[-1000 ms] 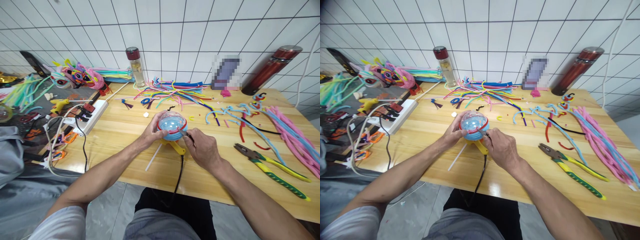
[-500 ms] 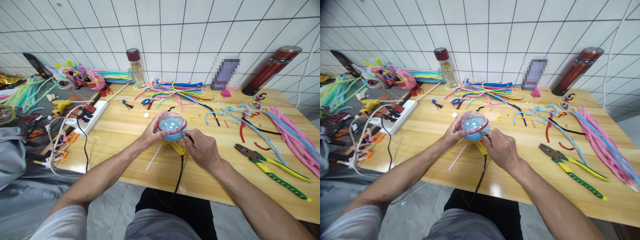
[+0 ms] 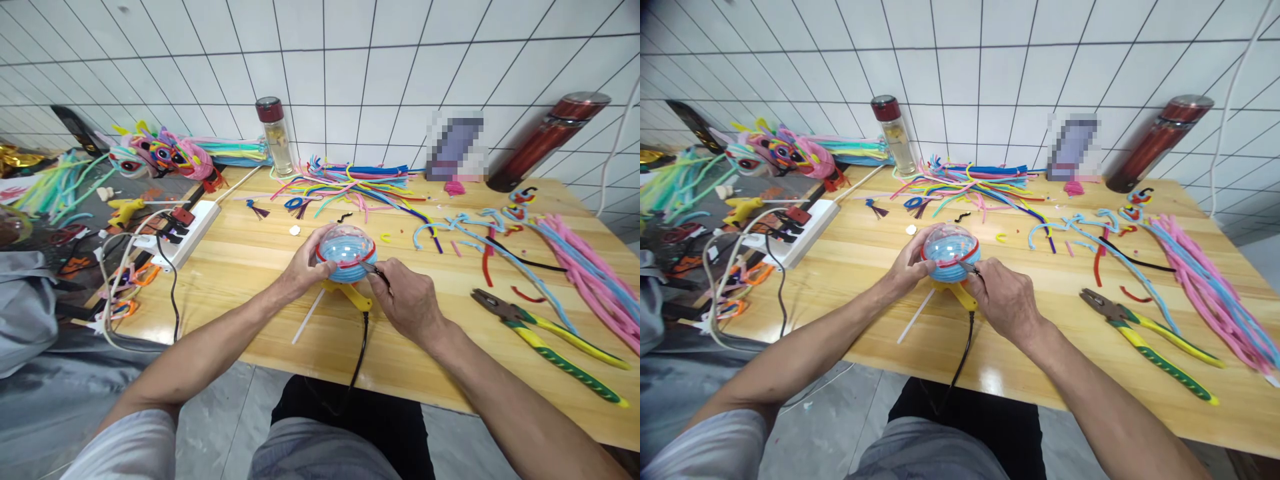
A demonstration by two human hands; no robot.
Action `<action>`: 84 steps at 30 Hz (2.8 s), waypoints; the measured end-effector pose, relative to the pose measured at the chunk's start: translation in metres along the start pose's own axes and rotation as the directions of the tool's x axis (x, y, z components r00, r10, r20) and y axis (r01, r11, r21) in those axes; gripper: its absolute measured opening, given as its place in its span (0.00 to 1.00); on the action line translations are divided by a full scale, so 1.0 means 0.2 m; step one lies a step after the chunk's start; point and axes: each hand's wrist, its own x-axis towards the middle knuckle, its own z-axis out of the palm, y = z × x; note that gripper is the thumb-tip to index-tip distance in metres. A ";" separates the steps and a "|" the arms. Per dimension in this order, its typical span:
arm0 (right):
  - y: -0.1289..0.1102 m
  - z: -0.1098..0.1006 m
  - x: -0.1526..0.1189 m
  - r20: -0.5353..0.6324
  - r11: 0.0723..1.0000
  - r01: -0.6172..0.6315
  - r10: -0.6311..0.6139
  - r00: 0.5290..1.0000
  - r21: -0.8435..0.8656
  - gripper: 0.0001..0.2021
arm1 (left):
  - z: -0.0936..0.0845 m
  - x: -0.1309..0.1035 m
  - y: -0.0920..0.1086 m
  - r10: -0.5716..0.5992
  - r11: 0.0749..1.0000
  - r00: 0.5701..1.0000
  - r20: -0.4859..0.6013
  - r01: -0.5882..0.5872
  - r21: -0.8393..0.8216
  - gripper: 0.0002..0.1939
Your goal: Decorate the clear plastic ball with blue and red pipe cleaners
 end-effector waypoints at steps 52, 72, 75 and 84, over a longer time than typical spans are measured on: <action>-0.14 -0.02 0.21 -0.095 0.984 0.115 -0.128 0.987 -0.136 0.12 | -0.07 0.00 0.18 0.172 0.985 0.970 -0.169 -0.166 0.050 0.49; -0.12 0.00 0.15 -0.114 0.997 0.054 -0.061 0.992 -0.062 0.10 | -0.03 -0.03 0.13 0.193 0.981 0.971 -0.140 -0.190 0.030 0.50; -0.11 0.00 0.14 -0.105 0.997 0.040 -0.046 0.993 -0.060 0.11 | -0.03 -0.03 0.13 0.199 0.980 0.971 -0.131 -0.196 0.035 0.49; -0.11 0.01 0.12 -0.104 0.997 0.051 -0.057 0.993 -0.061 0.11 | -0.04 -0.03 0.11 0.180 0.984 0.978 -0.109 -0.180 0.011 0.50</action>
